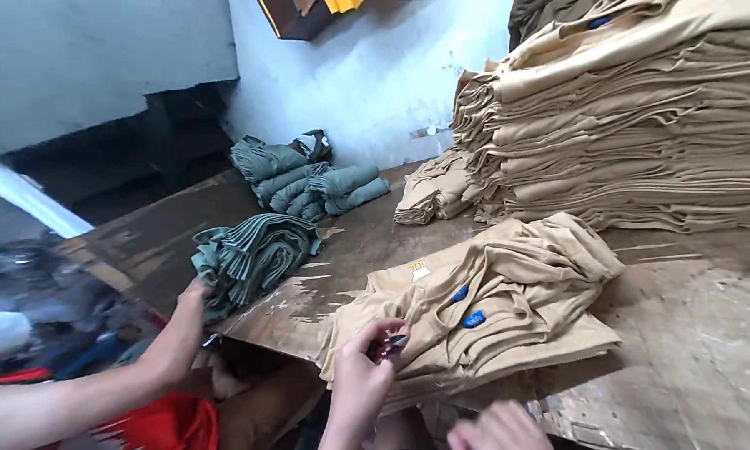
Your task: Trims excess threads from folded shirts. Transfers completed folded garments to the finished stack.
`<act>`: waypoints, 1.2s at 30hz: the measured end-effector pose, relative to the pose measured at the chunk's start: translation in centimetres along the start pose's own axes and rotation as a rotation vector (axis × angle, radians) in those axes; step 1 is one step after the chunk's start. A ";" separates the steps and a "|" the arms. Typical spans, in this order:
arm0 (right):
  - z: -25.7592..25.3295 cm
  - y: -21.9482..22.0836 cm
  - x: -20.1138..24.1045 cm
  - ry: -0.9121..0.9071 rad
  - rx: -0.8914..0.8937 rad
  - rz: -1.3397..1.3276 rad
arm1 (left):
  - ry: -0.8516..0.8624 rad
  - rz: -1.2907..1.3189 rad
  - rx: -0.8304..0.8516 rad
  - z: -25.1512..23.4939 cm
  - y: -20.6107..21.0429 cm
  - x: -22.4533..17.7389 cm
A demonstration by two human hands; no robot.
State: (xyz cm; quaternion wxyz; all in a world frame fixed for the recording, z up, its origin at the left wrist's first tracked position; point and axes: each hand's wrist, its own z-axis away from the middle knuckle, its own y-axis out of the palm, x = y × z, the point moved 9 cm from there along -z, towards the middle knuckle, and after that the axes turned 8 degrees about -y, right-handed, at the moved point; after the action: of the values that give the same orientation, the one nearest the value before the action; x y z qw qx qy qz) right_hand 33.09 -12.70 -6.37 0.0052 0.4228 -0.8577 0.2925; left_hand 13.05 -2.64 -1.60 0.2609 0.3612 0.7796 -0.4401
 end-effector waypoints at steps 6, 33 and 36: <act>-6.3 3.1 -5.4 0.349 -0.143 0.075 | -0.030 0.101 -0.017 0.3 -1.4 -0.7; -4.2 -0.3 -5.0 0.295 -0.357 -0.435 | -0.240 0.214 0.296 0.2 4.3 -0.7; -3.1 -1.2 -5.6 0.354 -0.384 -0.533 | 0.057 0.038 0.184 1.1 2.0 -2.5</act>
State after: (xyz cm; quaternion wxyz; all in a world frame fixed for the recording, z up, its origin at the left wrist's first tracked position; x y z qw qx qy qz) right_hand 36.86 -7.67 -4.62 0.3083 0.5656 -0.7426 0.1833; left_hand 16.23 -3.75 -1.28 0.2128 0.4109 0.7358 -0.4945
